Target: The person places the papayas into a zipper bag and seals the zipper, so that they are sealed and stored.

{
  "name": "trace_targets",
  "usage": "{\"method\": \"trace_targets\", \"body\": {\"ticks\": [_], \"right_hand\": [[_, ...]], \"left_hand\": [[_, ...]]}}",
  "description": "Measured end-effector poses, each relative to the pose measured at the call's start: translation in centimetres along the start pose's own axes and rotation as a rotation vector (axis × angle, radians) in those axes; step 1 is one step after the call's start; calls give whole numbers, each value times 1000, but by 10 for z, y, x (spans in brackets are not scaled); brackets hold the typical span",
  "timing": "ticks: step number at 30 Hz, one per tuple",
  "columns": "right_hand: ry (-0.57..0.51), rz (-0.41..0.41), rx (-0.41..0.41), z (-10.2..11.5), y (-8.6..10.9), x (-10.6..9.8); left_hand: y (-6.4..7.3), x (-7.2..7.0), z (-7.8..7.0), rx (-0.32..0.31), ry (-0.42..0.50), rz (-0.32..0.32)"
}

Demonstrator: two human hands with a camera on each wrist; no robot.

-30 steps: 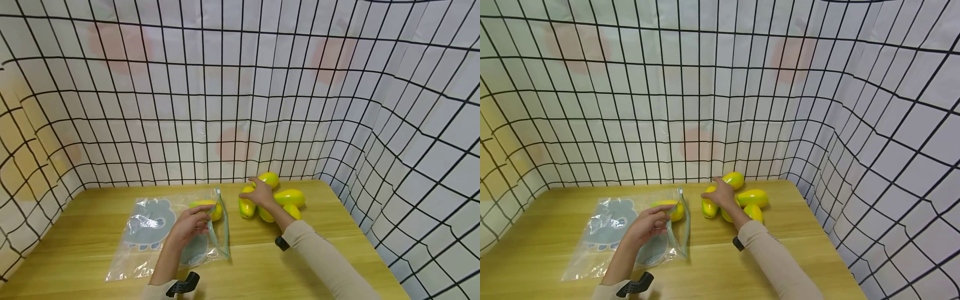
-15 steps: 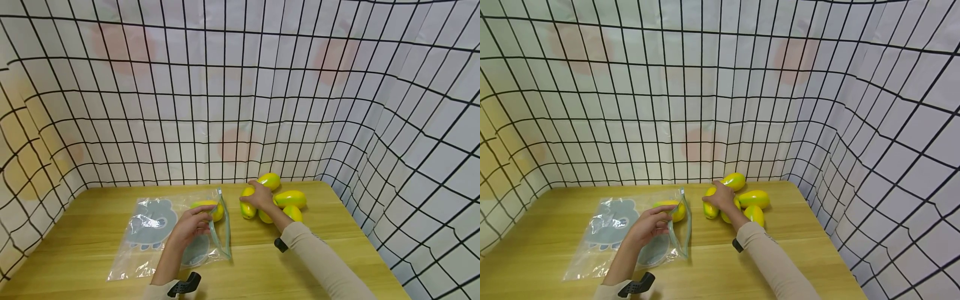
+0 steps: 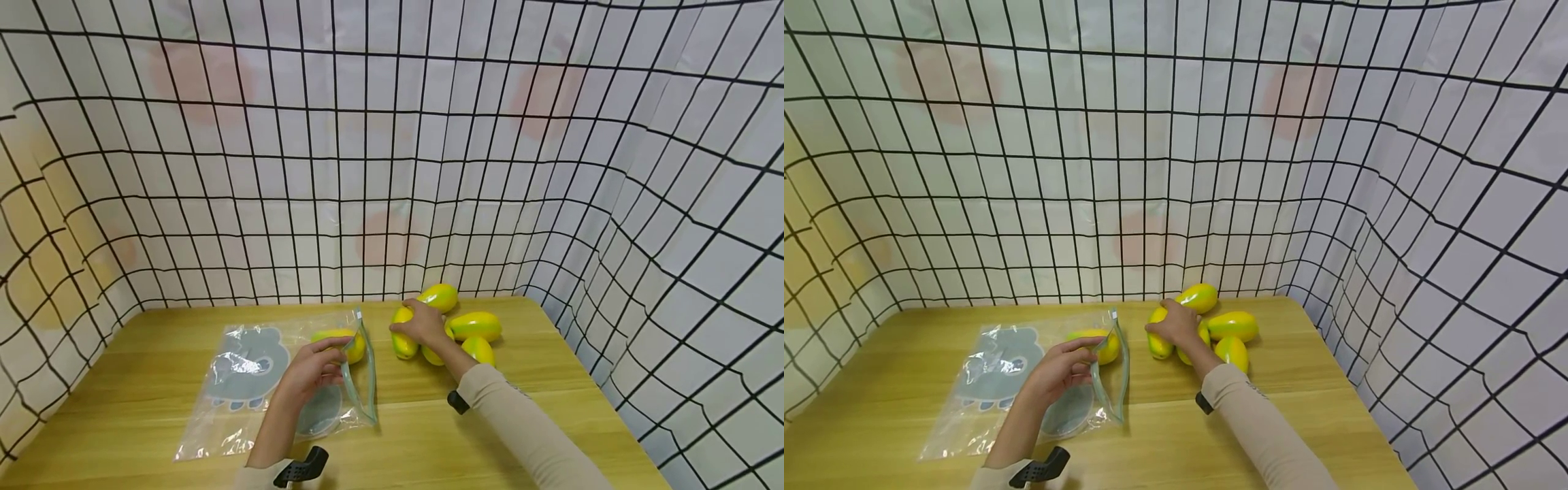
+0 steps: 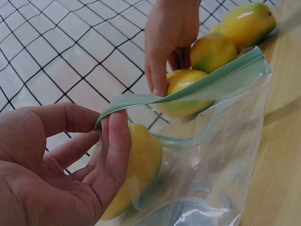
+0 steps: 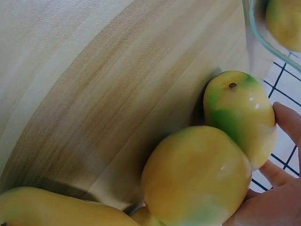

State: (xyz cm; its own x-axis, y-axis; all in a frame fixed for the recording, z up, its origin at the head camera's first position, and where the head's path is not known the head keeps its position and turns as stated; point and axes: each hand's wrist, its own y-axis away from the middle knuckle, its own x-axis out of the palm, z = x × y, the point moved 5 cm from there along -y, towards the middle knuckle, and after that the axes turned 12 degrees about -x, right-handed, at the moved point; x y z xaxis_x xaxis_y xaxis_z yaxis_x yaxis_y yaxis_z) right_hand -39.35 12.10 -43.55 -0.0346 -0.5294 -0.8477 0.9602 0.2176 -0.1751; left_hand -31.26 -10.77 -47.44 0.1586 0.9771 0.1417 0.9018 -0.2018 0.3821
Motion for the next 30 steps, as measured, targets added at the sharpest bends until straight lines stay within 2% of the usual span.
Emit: {"method": "trace_targets", "body": {"ticks": [8, 12, 18, 23, 30], "right_hand": [[-19, -19, 12, 0, 3, 0], [-42, -53, -24, 5, 5, -4], [-139, -82, -75, 18, 11, -13], [-178, -70, -76, 28, 17, -19], [-204, -13, -74, 34, 26, -20]], "left_hand": [[1, 1, 2, 0, 0, 10], [1, 1, 2, -3, 5, 5], [0, 0, 2, -4, 9, -3], [-1, -1, 2, -9, 10, -8], [-1, -1, 1, -5, 2, -9]]}}
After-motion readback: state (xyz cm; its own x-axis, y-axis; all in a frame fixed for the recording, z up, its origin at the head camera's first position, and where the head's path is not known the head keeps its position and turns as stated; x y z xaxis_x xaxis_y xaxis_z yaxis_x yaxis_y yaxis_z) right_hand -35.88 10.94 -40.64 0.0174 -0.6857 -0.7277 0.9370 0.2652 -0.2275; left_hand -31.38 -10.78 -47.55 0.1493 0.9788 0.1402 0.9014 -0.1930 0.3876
